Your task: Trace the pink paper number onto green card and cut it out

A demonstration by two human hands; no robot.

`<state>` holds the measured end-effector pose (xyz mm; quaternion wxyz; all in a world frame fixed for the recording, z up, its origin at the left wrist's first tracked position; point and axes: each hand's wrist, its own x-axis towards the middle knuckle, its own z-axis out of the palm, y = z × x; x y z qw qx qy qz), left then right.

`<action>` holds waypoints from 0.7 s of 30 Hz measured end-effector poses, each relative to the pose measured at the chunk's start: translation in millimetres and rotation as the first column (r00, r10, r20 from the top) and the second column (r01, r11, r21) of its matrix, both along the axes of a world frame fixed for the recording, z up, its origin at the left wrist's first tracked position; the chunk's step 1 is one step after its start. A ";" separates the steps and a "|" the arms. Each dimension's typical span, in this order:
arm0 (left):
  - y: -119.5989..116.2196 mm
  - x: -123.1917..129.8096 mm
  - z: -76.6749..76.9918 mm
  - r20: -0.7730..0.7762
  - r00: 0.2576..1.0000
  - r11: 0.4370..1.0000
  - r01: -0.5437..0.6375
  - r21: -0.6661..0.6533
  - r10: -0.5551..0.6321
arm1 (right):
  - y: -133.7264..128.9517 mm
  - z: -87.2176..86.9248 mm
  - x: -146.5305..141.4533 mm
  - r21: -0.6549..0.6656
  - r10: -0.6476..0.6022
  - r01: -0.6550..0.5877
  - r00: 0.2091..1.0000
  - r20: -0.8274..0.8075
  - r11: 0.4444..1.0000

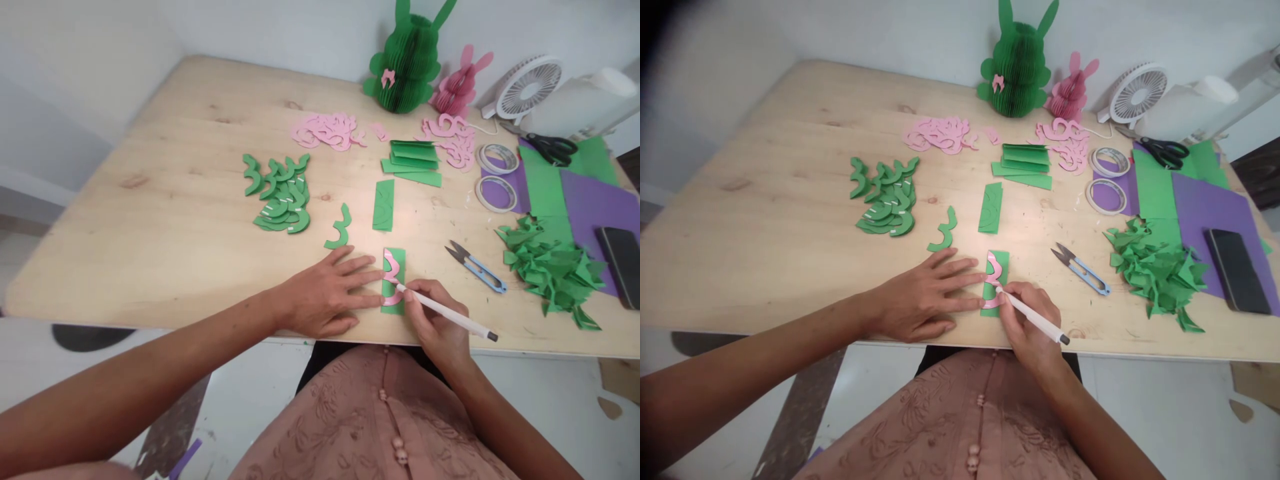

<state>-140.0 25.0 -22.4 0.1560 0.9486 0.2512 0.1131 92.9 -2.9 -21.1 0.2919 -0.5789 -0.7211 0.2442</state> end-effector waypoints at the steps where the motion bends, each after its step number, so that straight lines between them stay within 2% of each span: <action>1: 0.0 0.0 0.0 -0.003 1.000 1.000 -0.001 0.001 0.001 | -0.3 0.1 0.2 0.005 0.000 0.000 1.000 0.008 1.000; 21: 0.1 0.1 0.2 0.002 1.000 1.000 0.005 -0.004 -0.005 | -3.0 4.2 -0.5 0.150 0.038 -0.050 0.996 0.081 0.987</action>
